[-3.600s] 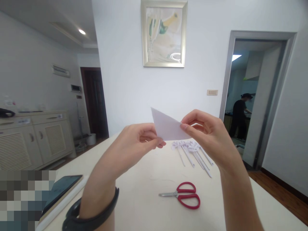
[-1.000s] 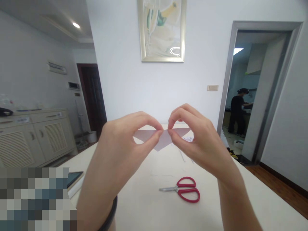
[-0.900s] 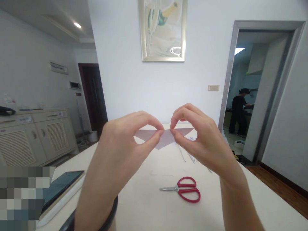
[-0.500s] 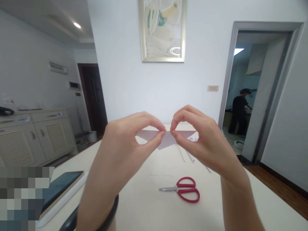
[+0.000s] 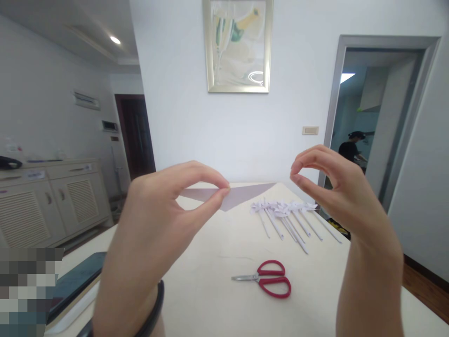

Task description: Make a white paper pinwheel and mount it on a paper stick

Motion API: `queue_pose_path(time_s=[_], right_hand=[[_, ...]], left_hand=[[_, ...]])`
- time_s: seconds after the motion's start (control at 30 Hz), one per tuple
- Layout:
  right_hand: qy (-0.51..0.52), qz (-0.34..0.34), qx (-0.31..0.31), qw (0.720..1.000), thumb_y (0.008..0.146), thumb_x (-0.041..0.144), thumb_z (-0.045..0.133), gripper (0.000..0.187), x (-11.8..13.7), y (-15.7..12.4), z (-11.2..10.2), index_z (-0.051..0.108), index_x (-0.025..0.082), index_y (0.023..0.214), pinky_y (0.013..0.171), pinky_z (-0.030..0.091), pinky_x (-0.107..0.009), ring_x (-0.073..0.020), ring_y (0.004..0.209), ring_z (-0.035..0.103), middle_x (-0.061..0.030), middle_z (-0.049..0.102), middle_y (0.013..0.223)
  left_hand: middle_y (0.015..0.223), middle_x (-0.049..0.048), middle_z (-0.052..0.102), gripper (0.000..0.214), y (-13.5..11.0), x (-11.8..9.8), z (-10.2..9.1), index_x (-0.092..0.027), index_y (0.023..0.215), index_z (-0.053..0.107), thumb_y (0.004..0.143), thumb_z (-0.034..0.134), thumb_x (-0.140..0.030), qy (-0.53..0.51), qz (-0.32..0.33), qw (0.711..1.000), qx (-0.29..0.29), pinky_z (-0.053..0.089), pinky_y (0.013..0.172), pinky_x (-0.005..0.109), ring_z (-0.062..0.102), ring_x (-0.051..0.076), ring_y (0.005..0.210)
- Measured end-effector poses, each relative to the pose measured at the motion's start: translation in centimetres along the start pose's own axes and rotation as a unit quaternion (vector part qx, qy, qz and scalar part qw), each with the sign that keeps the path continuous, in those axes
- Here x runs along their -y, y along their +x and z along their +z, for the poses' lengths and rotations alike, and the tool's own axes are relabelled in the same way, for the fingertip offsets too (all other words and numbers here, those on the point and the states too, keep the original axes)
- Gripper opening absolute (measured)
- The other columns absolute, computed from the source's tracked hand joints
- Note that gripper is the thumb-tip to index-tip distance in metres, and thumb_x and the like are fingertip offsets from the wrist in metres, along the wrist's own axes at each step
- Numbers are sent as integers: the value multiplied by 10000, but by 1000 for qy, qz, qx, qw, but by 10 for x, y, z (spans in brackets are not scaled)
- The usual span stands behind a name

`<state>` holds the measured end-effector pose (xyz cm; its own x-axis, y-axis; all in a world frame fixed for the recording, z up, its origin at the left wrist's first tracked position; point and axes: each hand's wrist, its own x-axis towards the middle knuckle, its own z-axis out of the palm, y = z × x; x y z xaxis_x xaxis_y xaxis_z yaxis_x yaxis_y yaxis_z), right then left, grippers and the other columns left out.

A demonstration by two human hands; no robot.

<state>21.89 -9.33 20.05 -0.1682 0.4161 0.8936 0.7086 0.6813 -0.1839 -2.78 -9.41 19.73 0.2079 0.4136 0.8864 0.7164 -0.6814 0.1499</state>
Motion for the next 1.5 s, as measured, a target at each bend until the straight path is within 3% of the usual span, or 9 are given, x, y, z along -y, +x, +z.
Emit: queue_pose_path(time_s=[0.17,0.3,0.43,0.67,0.93,1.03,1.13,1.3,1.5], right_hand=[[76,-23,42,996,853,209,644,133,17,0,10,603,202,979,884,477,-338,-178,977,560,-23,577,1008],[76,-43,63,994,861,171,624,36,35,1,22,604,199,872,759,476,-307,-154,872,581,-9,587,954],[71,-50,49,995,852,129,620,87,40,0,23,605,208,821,701,471,-306,-156,805,580,-11,591,903],[45,-41,34,998,831,119,637,108,31,-3,12,621,220,798,684,469,-313,-163,791,584,-8,600,886],[31,-6,-1,999,829,155,647,101,17,-9,-4,623,241,780,698,453,-319,-176,827,576,-3,605,888],[62,30,-11,998,844,196,638,75,14,-10,-7,626,242,787,715,472,-312,-181,843,578,-9,608,878],[101,86,29,991,851,257,640,63,10,-9,-6,626,242,792,639,479,-294,-178,792,595,-6,618,825],[148,119,88,978,879,264,610,103,8,-4,1,616,229,782,594,442,-250,-138,734,577,13,616,775],[204,157,118,959,898,303,588,137,10,-3,2,621,226,790,565,425,-232,-123,712,556,17,603,773]], left_hand=[[878,-126,693,80,-1,-3,1,-324,836,656,840,640,-246,-26,-1,1000,14,445,656,226,625,108,801],[902,-105,689,106,-1,-11,7,-305,852,648,843,623,-202,-88,7,995,36,467,733,230,630,115,849],[975,-56,675,85,2,-15,10,-260,799,642,832,617,-186,-118,9,993,26,488,745,247,620,144,907],[989,-36,661,90,7,-5,10,-250,775,645,842,604,-207,-120,6,992,47,482,858,267,614,150,945],[965,-45,664,68,10,24,1,-273,774,663,818,629,-234,-89,-27,995,30,478,870,310,621,177,949],[991,-65,638,79,8,31,-4,-253,850,653,858,574,-251,-84,-58,995,2,463,964,303,601,177,1011],[1013,-65,651,90,6,28,-5,-255,931,643,866,587,-280,-102,-67,992,-6,476,980,289,619,169,997],[1185,-51,645,326,7,13,1,-343,1119,617,808,685,-272,-90,-3,993,76,517,900,237,625,159,1017],[1248,-109,588,421,6,8,5,-404,1176,571,832,649,-173,-77,71,989,109,496,758,142,579,105,1079]])
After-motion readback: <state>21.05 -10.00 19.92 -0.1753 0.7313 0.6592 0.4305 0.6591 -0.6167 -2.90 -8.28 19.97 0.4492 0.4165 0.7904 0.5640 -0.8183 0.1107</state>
